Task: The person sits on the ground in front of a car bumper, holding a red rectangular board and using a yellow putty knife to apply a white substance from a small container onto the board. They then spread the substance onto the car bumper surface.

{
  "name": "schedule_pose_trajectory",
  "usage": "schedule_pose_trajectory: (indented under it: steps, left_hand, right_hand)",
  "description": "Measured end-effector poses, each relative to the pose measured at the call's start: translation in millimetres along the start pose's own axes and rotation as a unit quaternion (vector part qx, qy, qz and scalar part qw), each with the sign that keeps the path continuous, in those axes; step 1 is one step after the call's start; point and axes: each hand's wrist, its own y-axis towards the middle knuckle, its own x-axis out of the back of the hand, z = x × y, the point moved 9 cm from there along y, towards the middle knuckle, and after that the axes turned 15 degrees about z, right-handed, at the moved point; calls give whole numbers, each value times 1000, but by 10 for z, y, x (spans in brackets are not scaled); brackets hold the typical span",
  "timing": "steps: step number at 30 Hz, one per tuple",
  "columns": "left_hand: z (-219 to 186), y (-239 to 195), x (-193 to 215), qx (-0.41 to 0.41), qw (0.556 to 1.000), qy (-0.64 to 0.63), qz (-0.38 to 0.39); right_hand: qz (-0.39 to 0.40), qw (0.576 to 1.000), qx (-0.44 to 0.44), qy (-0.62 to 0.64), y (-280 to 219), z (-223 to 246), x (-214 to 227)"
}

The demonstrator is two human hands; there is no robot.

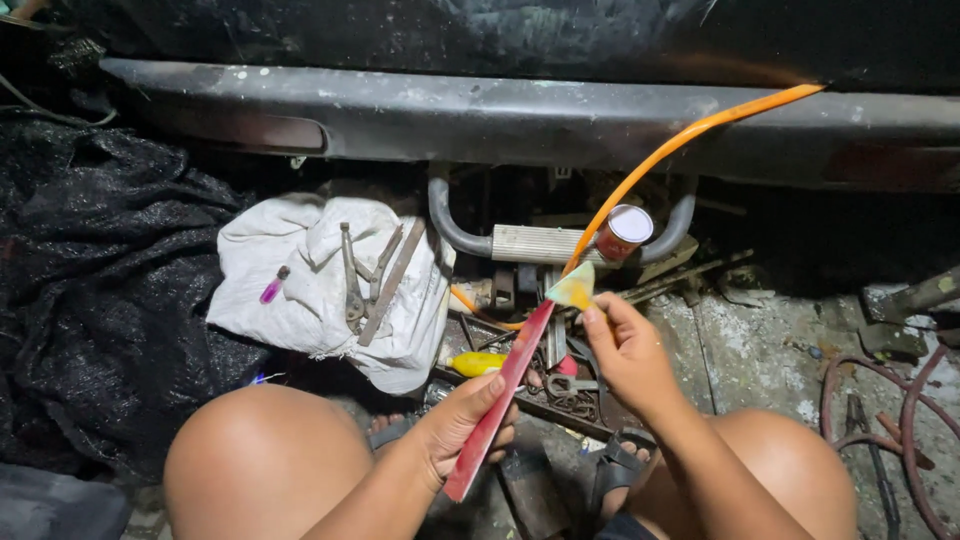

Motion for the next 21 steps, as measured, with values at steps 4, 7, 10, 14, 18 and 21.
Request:
schedule_pose_trajectory:
  steps: [4, 7, 10, 14, 18, 21]
  left_hand:
    - [-7, 32, 38, -22, 999, 14, -45]
    - [-16, 71, 18, -20, 996, 60, -57]
    - [-179, 84, -112, -38, 995, 73, -53]
    - [-379, -10, -340, 6, 981, 156, -117]
    - [-547, -26, -575, -9, 957, 258, -135]
    - [-588, -50, -518, -8, 939, 284, -194]
  right_hand:
    - [-8, 1000, -12, -5, -26, 71, 39]
    - [-55, 997, -29, -34, -81, 10, 180]
    - [-28, 999, 4, -30, -125, 34, 119]
    - [43, 999, -23, -25, -196, 19, 38]
    - [-37, 994, -59, -80, -277, -88, 308]
    - [11, 997, -33, -62, -322, -132, 179]
